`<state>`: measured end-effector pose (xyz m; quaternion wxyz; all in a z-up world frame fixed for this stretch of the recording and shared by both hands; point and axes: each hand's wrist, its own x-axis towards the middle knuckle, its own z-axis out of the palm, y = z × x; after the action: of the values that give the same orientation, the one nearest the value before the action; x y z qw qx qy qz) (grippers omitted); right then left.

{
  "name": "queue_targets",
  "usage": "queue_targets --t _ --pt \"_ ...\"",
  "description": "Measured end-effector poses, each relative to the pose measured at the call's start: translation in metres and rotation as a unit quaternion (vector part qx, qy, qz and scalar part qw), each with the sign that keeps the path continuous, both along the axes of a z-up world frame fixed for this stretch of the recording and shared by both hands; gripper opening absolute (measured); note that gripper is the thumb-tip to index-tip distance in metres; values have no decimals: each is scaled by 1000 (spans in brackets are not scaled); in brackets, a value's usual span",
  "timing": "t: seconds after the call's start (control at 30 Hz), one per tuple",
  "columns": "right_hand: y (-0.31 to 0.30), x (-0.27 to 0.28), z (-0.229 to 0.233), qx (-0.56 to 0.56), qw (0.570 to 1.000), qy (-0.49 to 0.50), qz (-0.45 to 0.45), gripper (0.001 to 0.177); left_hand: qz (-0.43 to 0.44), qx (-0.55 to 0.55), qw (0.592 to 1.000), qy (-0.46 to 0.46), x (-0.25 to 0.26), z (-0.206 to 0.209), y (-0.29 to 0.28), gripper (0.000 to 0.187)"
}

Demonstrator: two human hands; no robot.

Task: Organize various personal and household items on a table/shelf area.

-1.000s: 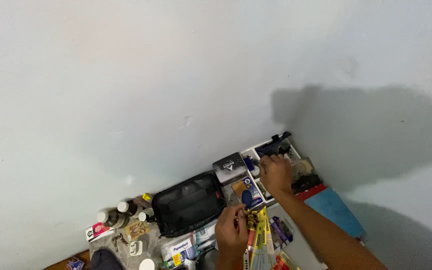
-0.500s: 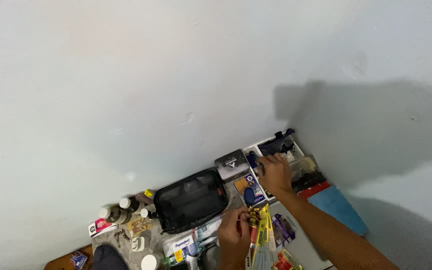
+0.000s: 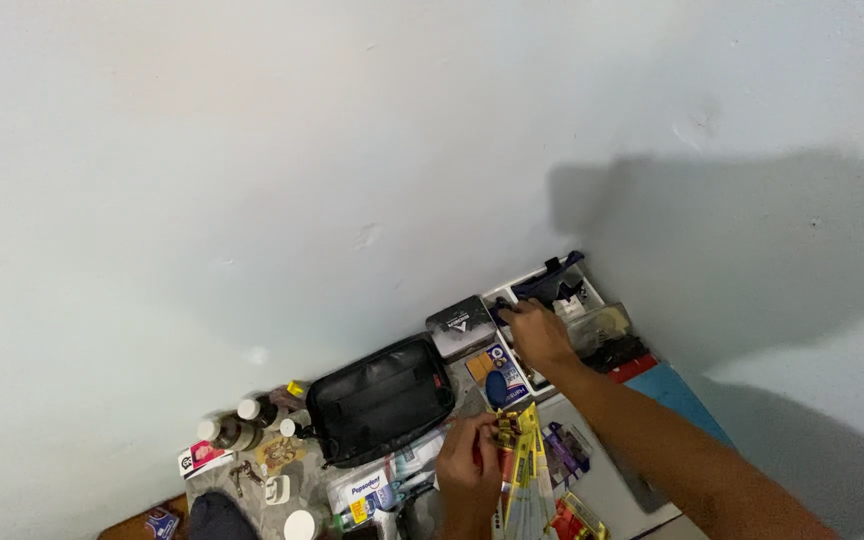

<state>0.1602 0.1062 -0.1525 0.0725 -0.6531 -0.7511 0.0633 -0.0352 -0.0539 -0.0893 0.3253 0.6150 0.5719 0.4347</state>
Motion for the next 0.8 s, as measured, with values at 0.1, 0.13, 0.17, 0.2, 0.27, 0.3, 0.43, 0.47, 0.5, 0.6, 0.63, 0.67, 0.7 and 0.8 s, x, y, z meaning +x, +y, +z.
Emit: queue_targets --t 0.1,0.13,0.17,0.2,0.27,0.3,0.43,0.47,0.5,0.6,0.63,0.67,0.7,0.8 --pt "-1 -8 19 -35 999 -35 13 37 -7 -13 1000 -4 -2 1 -1 12" --pt "1 -5 14 -34 999 -36 13 37 -8 -12 1000 -5 -1 5 -1 12" --pt "3 -3 10 -35 998 -45 21 35 -11 -23 1000 -13 -1 8 -2 13" --pt "5 -1 5 -37 997 -54 29 33 -14 -34 999 -21 -1 12 -3 14" --pt "6 4 1 -26 999 -31 22 31 -17 -35 999 -22 0 18 -3 14" --pt "6 6 -1 -15 1000 -9 15 29 -20 -36 999 -23 0 21 -4 14" --pt "-19 2 59 -20 989 113 -97 30 -23 -38 998 -36 0 25 -2 15" --pt "-26 5 62 -6 978 164 -131 32 -28 -46 998 -36 1 24 -1 15" --pt "-32 9 66 9 963 213 -164 34 -33 -55 997 -36 2 23 0 16" --pt "-70 15 66 87 951 254 -153 31 -66 -70 995 19 8 31 5 19" --pt "-80 13 63 87 952 252 -153 31 -66 -70 995 17 11 29 9 19" --pt "-91 13 59 119 946 263 -148 32 -82 -67 993 47 15 27 13 21" --pt "-102 14 56 150 939 274 -142 32 -97 -63 990 77 20 25 17 24" --pt "-117 11 47 180 946 235 -135 33 -119 -70 982 127 38 34 37 37"
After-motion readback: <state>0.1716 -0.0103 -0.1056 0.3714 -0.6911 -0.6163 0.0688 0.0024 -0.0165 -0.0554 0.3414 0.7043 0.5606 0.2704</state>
